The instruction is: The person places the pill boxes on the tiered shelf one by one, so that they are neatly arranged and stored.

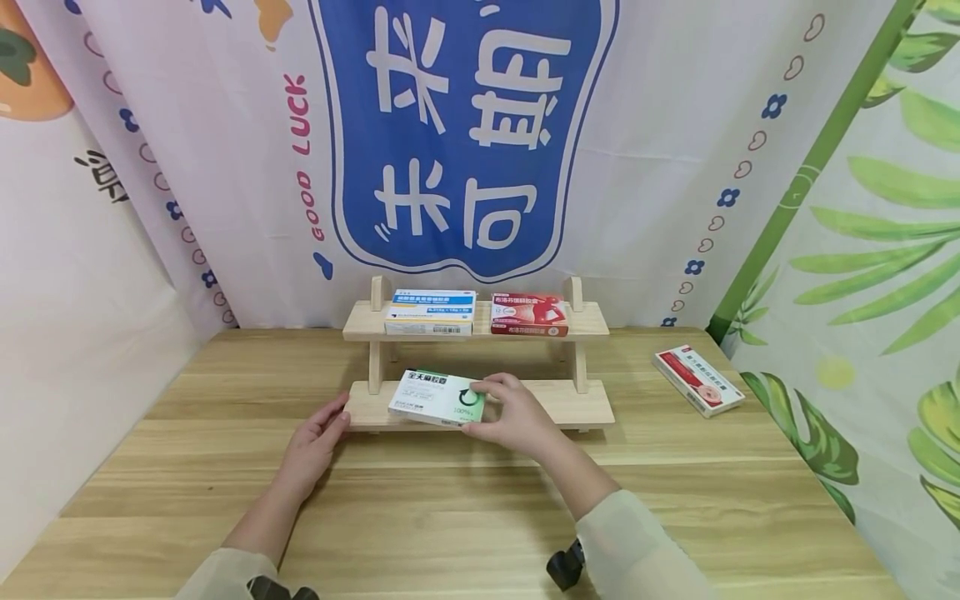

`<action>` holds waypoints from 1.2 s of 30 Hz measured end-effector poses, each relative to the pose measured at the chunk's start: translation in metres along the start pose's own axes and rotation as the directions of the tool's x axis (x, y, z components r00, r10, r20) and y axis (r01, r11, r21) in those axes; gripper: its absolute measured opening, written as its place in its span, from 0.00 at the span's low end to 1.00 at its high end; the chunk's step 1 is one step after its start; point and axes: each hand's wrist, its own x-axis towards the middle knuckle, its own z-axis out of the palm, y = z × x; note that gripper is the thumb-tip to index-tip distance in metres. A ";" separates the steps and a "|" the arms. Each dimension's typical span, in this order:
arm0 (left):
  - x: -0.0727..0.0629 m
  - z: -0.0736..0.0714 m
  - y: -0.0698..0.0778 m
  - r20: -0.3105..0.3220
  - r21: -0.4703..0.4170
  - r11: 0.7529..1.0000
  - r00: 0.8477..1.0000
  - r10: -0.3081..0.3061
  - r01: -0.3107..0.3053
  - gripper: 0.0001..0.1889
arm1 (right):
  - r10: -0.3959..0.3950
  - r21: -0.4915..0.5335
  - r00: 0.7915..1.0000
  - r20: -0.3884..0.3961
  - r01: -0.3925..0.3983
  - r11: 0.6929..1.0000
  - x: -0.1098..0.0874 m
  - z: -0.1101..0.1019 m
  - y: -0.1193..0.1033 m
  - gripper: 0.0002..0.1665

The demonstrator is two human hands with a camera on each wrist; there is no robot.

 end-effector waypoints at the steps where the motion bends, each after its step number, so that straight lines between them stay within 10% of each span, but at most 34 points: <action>1: 0.000 0.000 0.000 -0.001 0.001 1.000 1.000 -0.001 0.001 0.23 | -0.001 0.001 1.000 0.001 0.001 1.000 0.001 0.002 -0.001 0.36; 36: 0.000 0.001 0.000 -0.006 -0.004 1.000 1.000 -0.006 0.006 0.23 | 0.025 -0.042 1.000 0.012 -0.024 0.999 0.013 0.027 0.001 0.37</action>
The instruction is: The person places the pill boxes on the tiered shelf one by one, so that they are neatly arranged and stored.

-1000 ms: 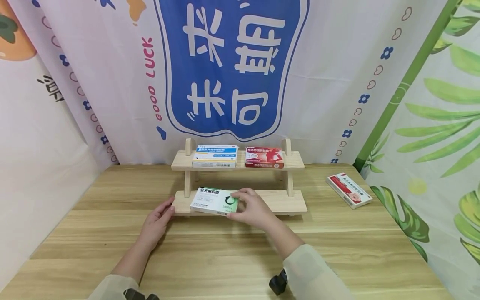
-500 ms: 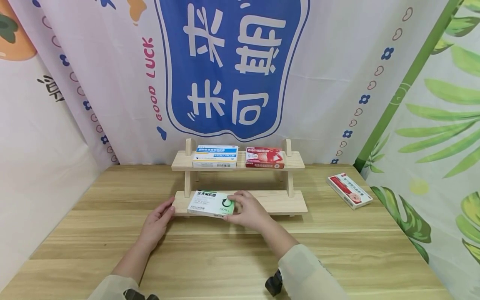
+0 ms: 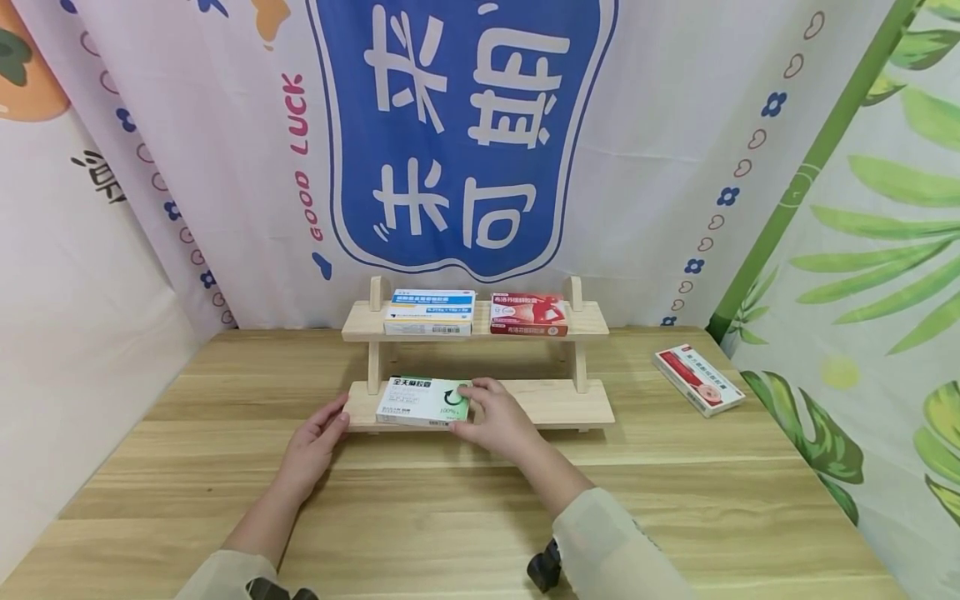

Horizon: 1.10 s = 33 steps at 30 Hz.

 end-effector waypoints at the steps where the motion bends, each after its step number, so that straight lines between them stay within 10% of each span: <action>1: 0.000 0.000 0.000 0.000 -0.001 1.000 1.000 0.001 -0.001 0.23 | -0.001 0.001 1.000 -0.001 0.001 1.000 0.000 0.000 0.001 0.37; 33: 0.000 -0.001 0.000 0.018 0.043 0.999 1.000 0.012 -0.013 0.24 | 0.035 0.092 0.995 -0.093 -0.026 0.995 -0.019 -0.038 0.024 0.35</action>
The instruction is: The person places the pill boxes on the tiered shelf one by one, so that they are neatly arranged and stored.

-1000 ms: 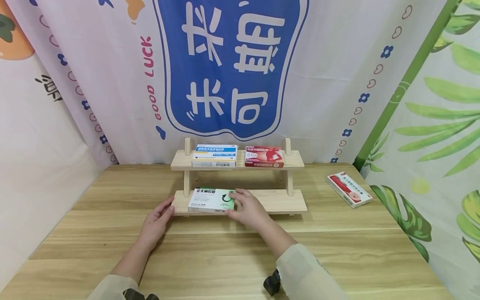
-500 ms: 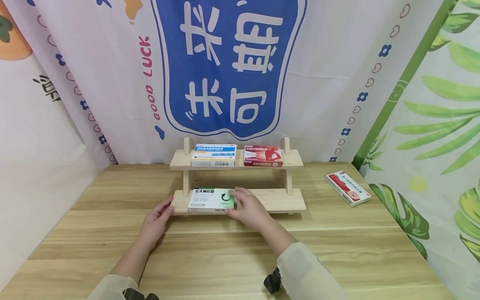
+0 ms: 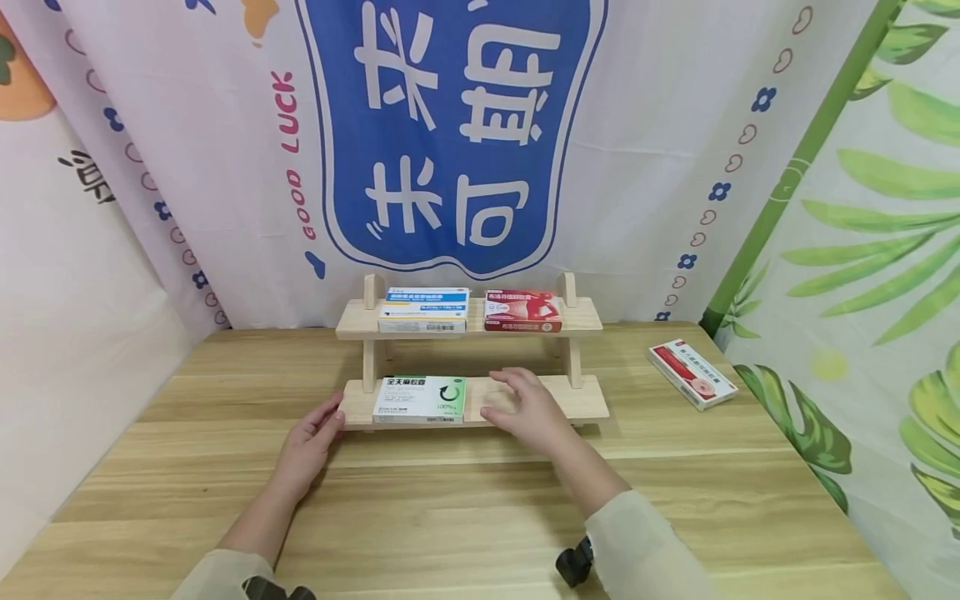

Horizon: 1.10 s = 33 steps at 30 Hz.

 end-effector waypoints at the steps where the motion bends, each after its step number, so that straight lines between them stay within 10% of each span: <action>1: 0.000 0.000 0.000 0.000 -0.004 1.000 1.000 0.000 0.000 0.24 | -0.001 -0.001 1.000 -0.004 0.001 1.000 -0.002 -0.004 0.002 0.35; 21: -0.001 0.000 0.001 0.008 -0.036 0.999 1.000 0.004 -0.004 0.24 | 0.132 -0.058 0.986 -0.099 -0.138 0.989 -0.033 -0.089 0.051 0.40; 33: -0.001 0.000 0.000 0.015 -0.041 0.999 1.000 0.000 0.001 0.24 | 0.080 -0.181 0.967 -0.242 -0.126 0.975 -0.046 -0.138 0.097 0.39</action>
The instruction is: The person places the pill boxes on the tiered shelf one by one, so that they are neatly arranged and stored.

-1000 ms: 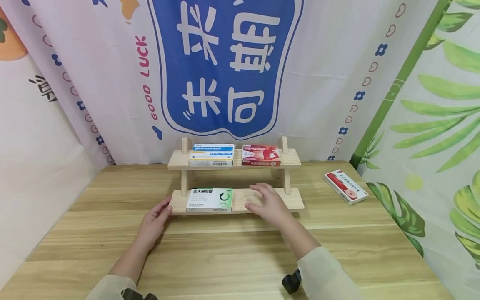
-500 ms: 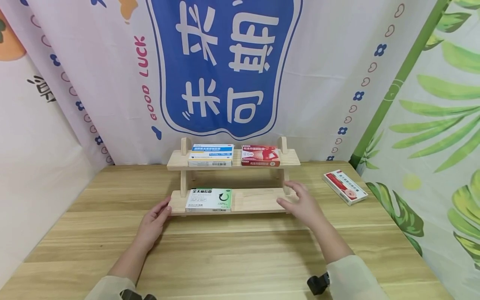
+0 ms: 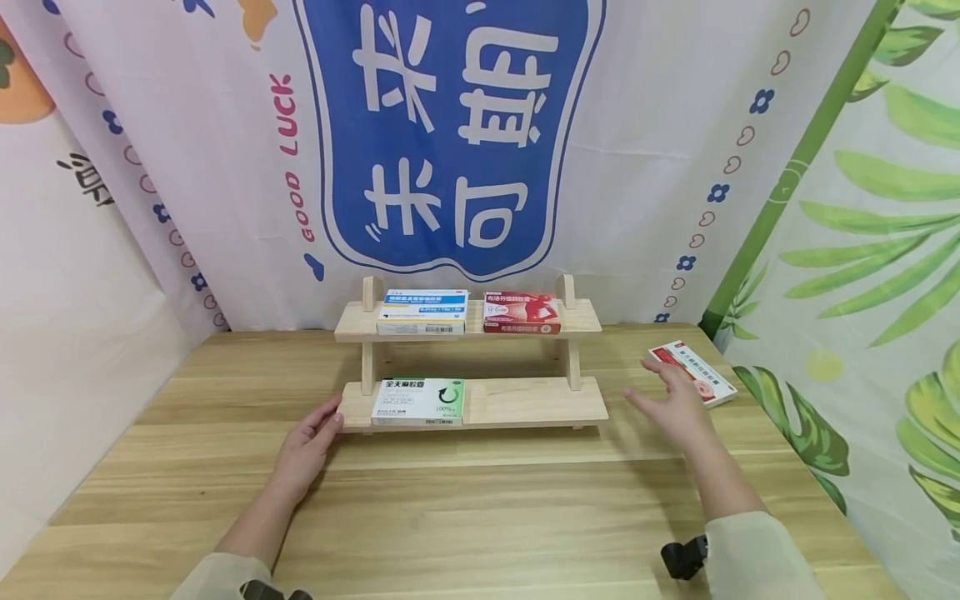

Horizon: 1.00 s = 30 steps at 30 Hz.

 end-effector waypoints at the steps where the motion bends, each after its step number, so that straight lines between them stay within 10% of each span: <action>1: 0.000 0.000 0.000 0.000 0.002 1.000 1.000 0.002 -0.002 0.24 | 0.010 -0.017 1.000 -0.006 -0.010 1.000 0.001 -0.002 0.006 0.40; 12: 0.001 0.001 -0.001 -0.008 0.013 1.000 1.000 0.001 -0.001 0.24 | 0.269 -0.110 0.963 0.016 -0.265 0.958 0.008 -0.023 0.054 0.51; 30: 0.000 0.002 -0.001 -0.016 0.040 0.999 1.000 0.006 -0.005 0.24 | 0.328 -0.191 0.945 0.013 -0.320 0.928 0.014 -0.025 0.097 0.54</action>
